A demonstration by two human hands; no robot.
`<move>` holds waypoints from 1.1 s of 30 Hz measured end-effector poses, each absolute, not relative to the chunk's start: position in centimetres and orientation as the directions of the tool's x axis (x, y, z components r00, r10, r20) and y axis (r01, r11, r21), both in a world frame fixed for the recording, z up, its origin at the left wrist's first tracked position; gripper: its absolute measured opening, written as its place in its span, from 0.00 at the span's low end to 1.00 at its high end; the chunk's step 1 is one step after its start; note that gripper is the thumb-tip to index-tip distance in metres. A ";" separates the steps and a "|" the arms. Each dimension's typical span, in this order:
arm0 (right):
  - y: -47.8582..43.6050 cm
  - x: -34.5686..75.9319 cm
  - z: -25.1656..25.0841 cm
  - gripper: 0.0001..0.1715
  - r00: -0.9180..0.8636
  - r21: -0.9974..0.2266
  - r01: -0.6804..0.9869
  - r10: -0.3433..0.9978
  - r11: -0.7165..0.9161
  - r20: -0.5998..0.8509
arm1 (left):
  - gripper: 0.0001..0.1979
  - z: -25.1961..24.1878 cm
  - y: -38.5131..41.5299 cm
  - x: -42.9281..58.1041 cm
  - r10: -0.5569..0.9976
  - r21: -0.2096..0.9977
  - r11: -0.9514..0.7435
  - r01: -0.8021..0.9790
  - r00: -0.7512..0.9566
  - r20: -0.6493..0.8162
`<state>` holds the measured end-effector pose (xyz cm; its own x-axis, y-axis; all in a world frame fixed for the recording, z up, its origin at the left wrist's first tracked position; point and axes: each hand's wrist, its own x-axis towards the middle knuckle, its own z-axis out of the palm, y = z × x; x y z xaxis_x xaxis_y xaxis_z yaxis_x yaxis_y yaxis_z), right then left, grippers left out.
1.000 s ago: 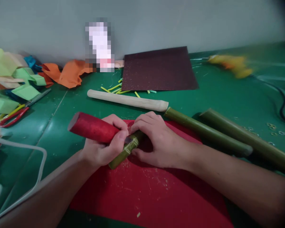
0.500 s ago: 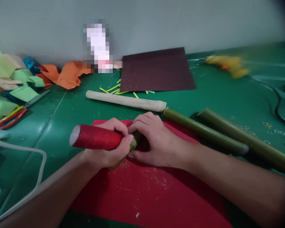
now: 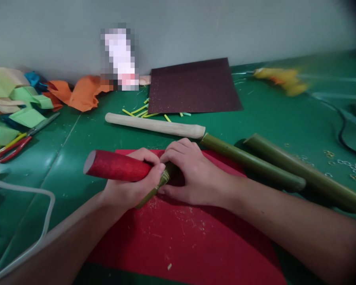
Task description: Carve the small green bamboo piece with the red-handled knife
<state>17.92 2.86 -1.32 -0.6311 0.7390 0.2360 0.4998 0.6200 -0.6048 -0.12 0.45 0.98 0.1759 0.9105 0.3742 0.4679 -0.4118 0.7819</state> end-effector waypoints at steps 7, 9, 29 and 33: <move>2.9 18.0 -1.6 0.21 -0.628 -0.607 0.487 0.735 0.628 0.257 | 0.13 0.7 0.5 -0.1 0.919 0.797 -0.395 0.457 0.192 0.345; 2.9 17.9 -1.6 0.21 -0.629 -0.608 0.490 0.736 0.625 0.249 | 0.13 0.6 0.4 -0.3 0.918 0.801 -0.396 0.449 0.198 0.343; 3.0 17.8 -1.5 0.20 -0.628 -0.608 0.499 0.741 0.617 0.237 | 0.09 0.3 0.4 -0.2 0.937 0.796 -0.349 0.495 0.160 0.311; 3.1 17.9 -1.6 0.22 -0.630 -0.607 0.499 0.740 0.619 0.236 | 0.10 0.4 0.4 -0.3 0.942 0.791 -0.334 0.512 0.169 0.289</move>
<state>17.94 3.07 -1.60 -0.6298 0.7399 0.2363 0.4988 0.6185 -0.6072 -0.32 0.39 0.39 0.1686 0.9423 0.2892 0.5116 -0.3344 0.7915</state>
